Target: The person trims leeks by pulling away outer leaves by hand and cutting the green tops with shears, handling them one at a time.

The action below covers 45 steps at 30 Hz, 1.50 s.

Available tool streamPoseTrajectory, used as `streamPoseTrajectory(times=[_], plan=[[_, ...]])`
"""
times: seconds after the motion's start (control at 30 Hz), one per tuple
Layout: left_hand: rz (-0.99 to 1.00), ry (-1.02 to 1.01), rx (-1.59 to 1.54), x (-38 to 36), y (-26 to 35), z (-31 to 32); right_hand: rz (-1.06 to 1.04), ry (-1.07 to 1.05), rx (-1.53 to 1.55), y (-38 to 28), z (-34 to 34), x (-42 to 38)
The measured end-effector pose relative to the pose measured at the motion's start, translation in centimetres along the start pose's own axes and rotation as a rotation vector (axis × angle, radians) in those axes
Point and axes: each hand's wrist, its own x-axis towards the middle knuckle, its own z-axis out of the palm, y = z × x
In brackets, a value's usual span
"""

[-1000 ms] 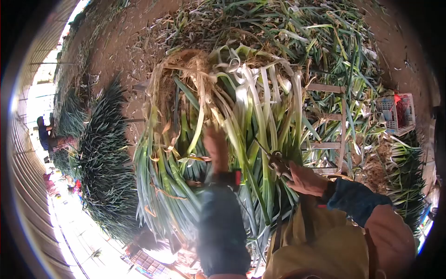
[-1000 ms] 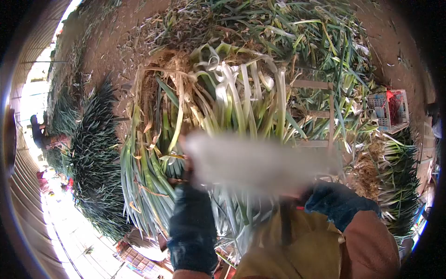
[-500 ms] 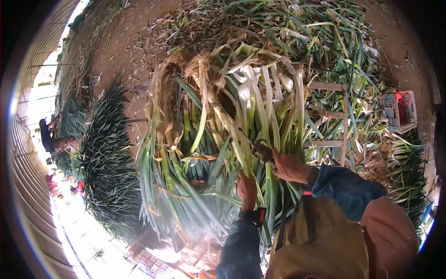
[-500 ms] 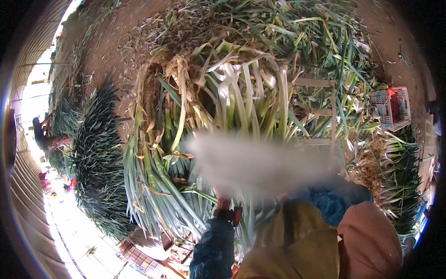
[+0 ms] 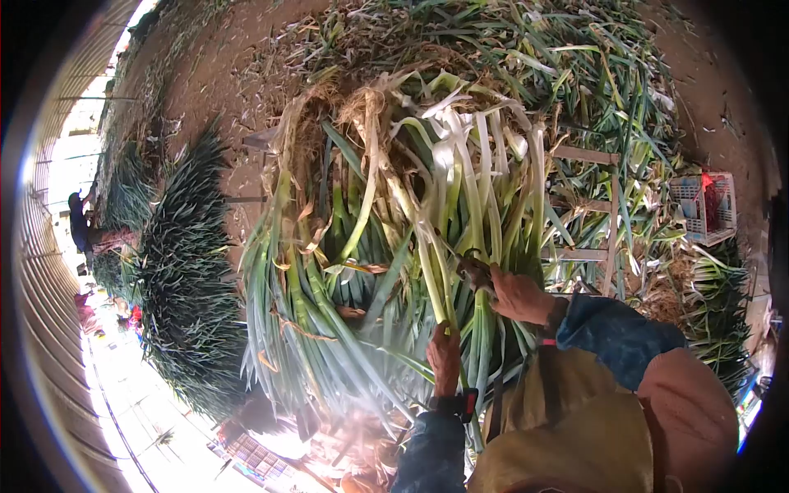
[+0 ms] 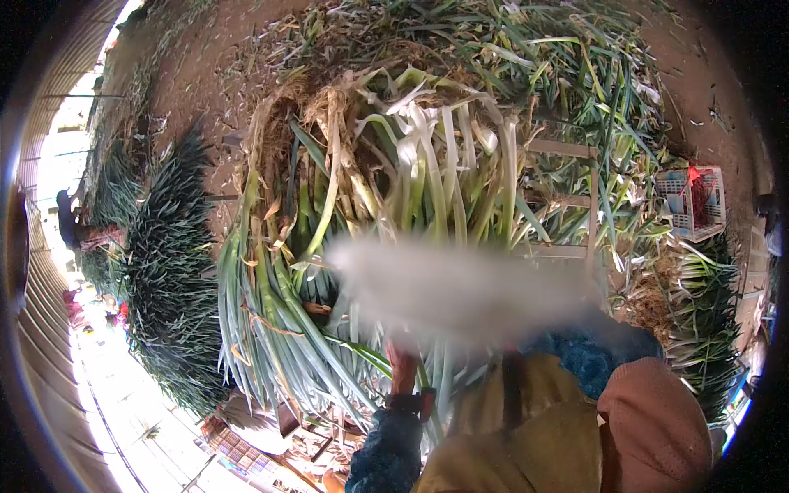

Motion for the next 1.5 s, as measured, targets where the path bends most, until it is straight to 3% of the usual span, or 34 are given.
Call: streamPoseTrajectory(times=[0.2,0.47,0.53,0.6,0.83,1.03,1.13,1.2,1.33,1.5], plan=[[-0.019,0.021,-0.128,-1.8,-0.5,-0.1,0.033,-0.009,0.063,0.6,-0.5,1.6],[0.15,0.007,-0.146,-1.4,-5.5,2.1,0.01,-0.054,0.085,-1.0,-2.1,-1.4],[0.01,-0.035,-0.257,-1.9,-3.5,0.7,0.015,-0.017,0.069,0.0,-1.2,0.4],[-0.255,-0.11,-0.408,-2.5,-1.1,-0.7,0.029,0.012,0.048,1.1,-0.2,2.8],[-0.203,-0.173,-0.557,-2.6,-0.5,-0.5,0.058,0.039,-0.026,3.2,1.4,8.4],[-0.243,-0.215,-0.664,-3.2,0.1,-0.2,0.026,0.01,0.055,2.0,-1.5,5.4],[-0.16,-0.181,-0.731,-3.7,0.1,1.5,0.053,-0.001,0.082,2.8,-2.2,4.2],[0.017,-0.221,-0.407,-3.5,-0.3,3.0,0.084,0.009,0.089,4.2,-2.1,4.1],[0.347,-0.041,-0.218,-4.3,-0.7,7.2,0.069,-0.047,0.13,4.0,-3.9,2.5],[0.347,-0.004,-0.26,-4.5,3.4,7.1,0.127,-0.085,0.171,6.3,-3.5,2.6]])
